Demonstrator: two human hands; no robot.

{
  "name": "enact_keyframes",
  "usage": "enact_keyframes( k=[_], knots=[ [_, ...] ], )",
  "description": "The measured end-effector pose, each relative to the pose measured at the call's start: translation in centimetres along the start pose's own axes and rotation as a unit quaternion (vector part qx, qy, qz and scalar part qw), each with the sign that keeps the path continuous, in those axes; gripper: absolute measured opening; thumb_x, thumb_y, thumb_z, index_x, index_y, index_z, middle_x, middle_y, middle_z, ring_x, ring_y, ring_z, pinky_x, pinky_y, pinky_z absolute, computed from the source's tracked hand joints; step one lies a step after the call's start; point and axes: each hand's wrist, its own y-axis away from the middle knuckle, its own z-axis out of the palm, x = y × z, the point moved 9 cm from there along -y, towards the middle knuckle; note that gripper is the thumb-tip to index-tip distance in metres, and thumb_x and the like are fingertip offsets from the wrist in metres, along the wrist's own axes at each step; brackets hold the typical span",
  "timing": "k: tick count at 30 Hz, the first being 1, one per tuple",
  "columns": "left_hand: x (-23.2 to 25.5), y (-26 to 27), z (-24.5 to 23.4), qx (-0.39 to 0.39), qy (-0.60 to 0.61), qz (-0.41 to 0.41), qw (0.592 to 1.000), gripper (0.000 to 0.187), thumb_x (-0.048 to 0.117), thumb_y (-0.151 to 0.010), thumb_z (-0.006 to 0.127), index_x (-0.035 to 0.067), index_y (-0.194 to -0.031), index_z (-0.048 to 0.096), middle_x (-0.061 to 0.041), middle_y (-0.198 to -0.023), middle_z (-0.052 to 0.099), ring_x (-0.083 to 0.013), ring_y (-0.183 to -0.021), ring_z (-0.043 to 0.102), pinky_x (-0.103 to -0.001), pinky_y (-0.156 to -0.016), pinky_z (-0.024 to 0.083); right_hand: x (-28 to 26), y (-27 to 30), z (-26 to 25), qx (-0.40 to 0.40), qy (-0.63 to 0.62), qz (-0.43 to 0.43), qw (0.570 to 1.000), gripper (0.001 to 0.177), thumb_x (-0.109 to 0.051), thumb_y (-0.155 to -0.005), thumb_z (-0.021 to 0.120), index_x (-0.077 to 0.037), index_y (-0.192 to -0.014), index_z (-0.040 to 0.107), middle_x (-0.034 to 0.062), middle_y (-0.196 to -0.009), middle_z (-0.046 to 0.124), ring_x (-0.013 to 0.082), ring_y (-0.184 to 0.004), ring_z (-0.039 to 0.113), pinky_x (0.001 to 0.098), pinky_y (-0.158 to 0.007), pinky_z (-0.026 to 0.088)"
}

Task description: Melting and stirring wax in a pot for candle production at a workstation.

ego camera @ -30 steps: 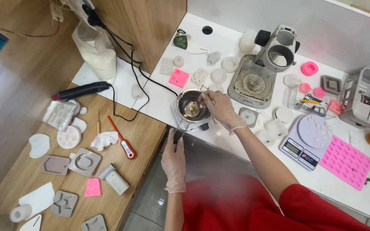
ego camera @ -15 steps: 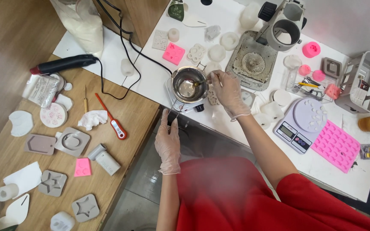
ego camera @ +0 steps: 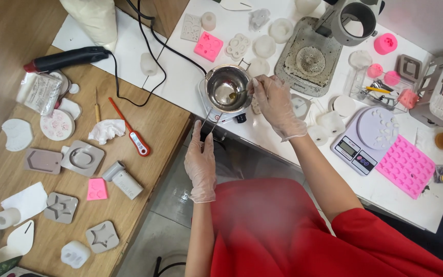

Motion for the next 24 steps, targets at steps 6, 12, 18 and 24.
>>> enact_keyframes(
  k=[6, 12, 18, 24],
  knots=[
    [1.0, 0.5, -0.4, 0.044, -0.004, 0.025, 0.999, 0.039, -0.001, -0.089, 0.072, 0.013, -0.126, 0.070, -0.005, -0.126, 0.073, -0.0273, -0.130, 0.058, -0.078, -0.118, 0.027, -1.5, -0.2, 1.0, -0.031, 0.102, -0.084, 0.991, 0.025, -0.031, -0.112, 0.051, -0.018, -0.099, 0.067, 0.0011, -0.081, 0.072, 0.0276, -0.096, 0.069, 0.0415, -0.093, 0.047],
    [0.2, 0.2, -0.5, 0.055, -0.001, 0.033, 0.998, 0.035, -0.001, -0.089, 0.072, 0.013, -0.121, 0.074, -0.003, -0.117, 0.076, -0.0255, -0.125, 0.062, -0.077, -0.117, 0.031, -2.3, -0.4, 2.2, -0.077, 0.140, -0.134, 0.978, 0.023, -0.029, -0.110, 0.054, -0.018, -0.094, 0.065, -0.0002, -0.082, 0.072, 0.0261, -0.098, 0.069, 0.0426, -0.095, 0.044],
    [0.0, -0.1, -0.6, 0.042, -0.002, 0.037, 0.998, 0.038, -0.002, -0.090, 0.070, 0.017, -0.123, 0.074, -0.002, -0.107, 0.078, -0.0230, -0.120, 0.065, -0.074, -0.119, 0.031, -2.3, -0.6, 3.2, -0.103, 0.189, -0.203, 0.955, 0.021, -0.034, -0.110, 0.052, -0.023, -0.094, 0.060, -0.0039, -0.081, 0.067, 0.0219, -0.098, 0.068, 0.0419, -0.092, 0.044],
    [-3.1, -3.2, 0.6, 0.079, -0.071, 0.120, 0.987, 0.051, 0.021, -0.093, 0.074, 0.035, -0.140, 0.059, -0.005, -0.106, 0.077, -0.0257, -0.117, 0.067, -0.060, -0.117, 0.042, -2.3, -0.3, 3.7, -0.102, 0.183, -0.194, 0.958, 0.015, -0.029, -0.109, 0.055, -0.023, -0.098, 0.063, -0.0032, -0.082, 0.067, 0.0222, -0.097, 0.068, 0.0419, -0.091, 0.045]
  ],
)
